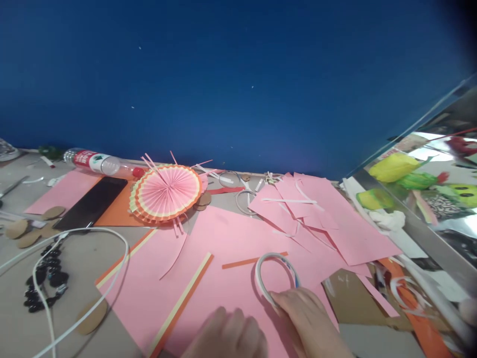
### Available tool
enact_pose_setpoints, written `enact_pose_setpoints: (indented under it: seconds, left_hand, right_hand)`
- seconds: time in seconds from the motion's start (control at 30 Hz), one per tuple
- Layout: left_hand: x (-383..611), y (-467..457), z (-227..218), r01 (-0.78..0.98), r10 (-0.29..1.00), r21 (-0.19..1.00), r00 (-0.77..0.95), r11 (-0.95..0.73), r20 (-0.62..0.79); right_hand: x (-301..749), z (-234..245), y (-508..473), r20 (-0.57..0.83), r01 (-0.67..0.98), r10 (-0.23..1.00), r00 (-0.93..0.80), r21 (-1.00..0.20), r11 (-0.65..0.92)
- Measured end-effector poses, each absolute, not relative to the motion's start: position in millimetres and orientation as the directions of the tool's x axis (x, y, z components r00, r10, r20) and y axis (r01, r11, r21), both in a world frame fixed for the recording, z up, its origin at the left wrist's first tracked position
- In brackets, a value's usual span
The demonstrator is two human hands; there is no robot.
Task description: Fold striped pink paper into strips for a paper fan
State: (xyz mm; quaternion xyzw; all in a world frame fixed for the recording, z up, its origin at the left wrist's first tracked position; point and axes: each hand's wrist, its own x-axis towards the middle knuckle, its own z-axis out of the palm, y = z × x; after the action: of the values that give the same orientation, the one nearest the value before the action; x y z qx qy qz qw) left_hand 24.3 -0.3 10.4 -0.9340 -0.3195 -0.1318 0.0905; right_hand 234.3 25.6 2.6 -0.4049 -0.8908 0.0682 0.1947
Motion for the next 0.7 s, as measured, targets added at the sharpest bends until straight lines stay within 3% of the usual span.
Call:
enact_pose_setpoints:
  seconds: [0.1, 0.23, 0.5, 0.7]
  left_hand:
    - [0, 9, 24, 0.823, 0.826, -0.118, 0.562, -0.555, 0.035]
    - [-27, 24, 31, 0.881, 0.879, -0.165, 0.393, -0.444, -0.269]
    - [-54, 12, 22, 0.891, 0.941, -0.317, 0.273, -0.326, -0.202]
    - [-95, 5, 36, 0.977, 0.958, -0.047, 0.194, -0.208, -0.209]
  right_hand:
    - [233, -3, 20, 0.303, 0.709, 0.741, -0.599, -0.230, 0.667]
    - [230, -6, 20, 0.275, 0.707, 0.745, -0.607, -0.240, 0.665]
    - [235, -11, 21, 0.306, 0.698, 0.743, -0.596, -0.259, 0.667]
    - [236, -10, 26, 0.307, 0.685, 0.737, -0.602, -0.274, 0.674]
